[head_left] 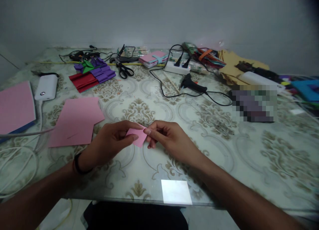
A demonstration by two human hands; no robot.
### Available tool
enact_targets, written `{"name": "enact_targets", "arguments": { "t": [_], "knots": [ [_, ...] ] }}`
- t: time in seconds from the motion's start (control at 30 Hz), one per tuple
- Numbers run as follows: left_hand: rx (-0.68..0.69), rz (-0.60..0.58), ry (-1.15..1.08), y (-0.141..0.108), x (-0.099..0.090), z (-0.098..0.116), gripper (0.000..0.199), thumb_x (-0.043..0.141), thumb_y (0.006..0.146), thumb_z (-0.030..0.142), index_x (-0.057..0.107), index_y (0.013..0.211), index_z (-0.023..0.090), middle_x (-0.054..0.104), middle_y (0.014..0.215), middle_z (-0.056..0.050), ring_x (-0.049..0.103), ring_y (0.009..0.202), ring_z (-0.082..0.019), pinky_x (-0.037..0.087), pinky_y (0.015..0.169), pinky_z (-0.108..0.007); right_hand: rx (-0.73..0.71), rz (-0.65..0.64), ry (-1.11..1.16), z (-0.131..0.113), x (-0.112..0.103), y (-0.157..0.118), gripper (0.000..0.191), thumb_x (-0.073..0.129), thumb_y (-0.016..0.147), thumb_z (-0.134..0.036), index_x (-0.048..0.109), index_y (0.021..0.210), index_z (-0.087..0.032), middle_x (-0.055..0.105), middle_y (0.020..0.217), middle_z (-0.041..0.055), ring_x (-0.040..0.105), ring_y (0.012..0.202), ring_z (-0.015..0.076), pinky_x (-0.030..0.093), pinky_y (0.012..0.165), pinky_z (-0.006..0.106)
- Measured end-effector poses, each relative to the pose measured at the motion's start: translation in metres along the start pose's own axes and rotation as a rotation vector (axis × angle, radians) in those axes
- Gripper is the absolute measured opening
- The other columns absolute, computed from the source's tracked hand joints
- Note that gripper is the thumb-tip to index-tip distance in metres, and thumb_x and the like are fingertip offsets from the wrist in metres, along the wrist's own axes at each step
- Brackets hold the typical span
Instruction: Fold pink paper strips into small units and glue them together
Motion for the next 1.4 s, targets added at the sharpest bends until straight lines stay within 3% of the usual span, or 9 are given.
{"name": "enact_targets", "arguments": {
  "t": [0.23,0.43,0.53,0.63,0.83,1.03,1.23,1.4],
  "knots": [
    [0.007,-0.012,-0.044,0.000,0.000,0.002,0.023,0.070,0.090,0.028,0.076,0.111,0.021,0.071,0.086,-0.002,0.050,0.059,-0.010,0.034,0.048,-0.020,-0.041,0.002,-0.036,-0.003,0.000,-0.001,0.042,0.060,0.101,-0.050,0.066,0.075,-0.017,0.066,0.063,-0.0001,0.065,0.062,0.0145,0.052,0.069,0.029],
    [-0.034,0.035,-0.065,0.003,-0.005,0.003,0.017,0.071,0.089,0.026,0.076,0.105,0.021,0.050,0.061,0.006,0.038,0.054,-0.008,0.027,0.047,-0.019,-0.029,-0.023,-0.001,-0.001,0.003,-0.001,0.029,0.073,0.094,-0.044,0.067,0.085,-0.017,0.068,0.072,-0.0003,0.064,0.064,0.0129,0.051,0.065,0.026],
    [-0.065,-0.011,-0.117,0.004,-0.003,0.004,0.019,0.075,0.086,0.025,0.073,0.104,0.021,0.054,0.065,0.006,0.046,0.058,-0.008,0.033,0.050,-0.017,-0.039,-0.004,0.005,0.000,0.001,-0.002,0.029,0.074,0.093,-0.043,0.066,0.081,-0.018,0.065,0.069,-0.0014,0.063,0.063,0.0125,0.051,0.063,0.025],
    [-0.108,-0.063,-0.221,0.003,0.003,0.002,0.034,0.078,0.083,0.024,0.067,0.115,0.022,0.057,0.067,0.007,0.049,0.058,-0.008,0.035,0.049,-0.016,-0.032,-0.002,0.025,0.001,0.002,-0.002,0.030,0.075,0.091,-0.046,0.066,0.083,-0.018,0.065,0.071,-0.0014,0.063,0.064,0.0131,0.052,0.063,0.025],
    [-0.136,-0.040,-0.258,0.002,0.003,-0.003,0.041,0.079,0.083,0.026,0.065,0.122,0.022,0.063,0.072,0.004,0.058,0.062,-0.012,0.037,0.051,-0.019,-0.027,-0.039,-0.022,-0.002,0.008,-0.003,0.036,0.071,0.092,-0.052,0.066,0.080,-0.018,0.064,0.071,-0.0008,0.062,0.062,0.0129,0.050,0.061,0.026],
    [-0.114,-0.132,-0.292,0.004,0.009,-0.006,0.021,0.080,0.084,0.026,0.071,0.102,0.020,0.072,0.089,0.000,0.066,0.079,-0.014,0.050,0.067,-0.021,-0.062,-0.053,-0.066,-0.004,0.009,-0.004,0.034,0.070,0.094,-0.048,0.066,0.081,-0.018,0.063,0.069,-0.0008,0.060,0.063,0.0132,0.048,0.062,0.026],
    [-0.145,-0.037,-0.259,0.002,0.004,-0.008,0.028,0.081,0.083,0.030,0.068,0.105,0.020,0.070,0.083,0.001,0.064,0.074,-0.014,0.047,0.062,-0.021,-0.056,-0.065,-0.124,-0.004,0.011,-0.004,0.037,0.064,0.098,-0.052,0.064,0.080,-0.019,0.062,0.071,-0.0008,0.062,0.065,0.0139,0.048,0.062,0.026],
    [-0.087,-0.143,-0.120,0.001,0.007,-0.003,0.019,0.069,0.093,0.036,0.071,0.090,0.017,0.064,0.080,0.000,0.056,0.071,-0.013,0.043,0.061,-0.023,-0.171,-0.179,-0.358,-0.010,0.018,-0.008,0.034,0.058,0.103,-0.039,0.059,0.076,-0.019,0.060,0.071,-0.0008,0.056,0.065,0.0134,0.041,0.061,0.026]
  ]
}}
Point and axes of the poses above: each hand's wrist, its own y-axis towards the middle knuckle, its own x-axis out of the palm, z = x × y, the point moved 7 cm from there along y, towards the middle knuckle
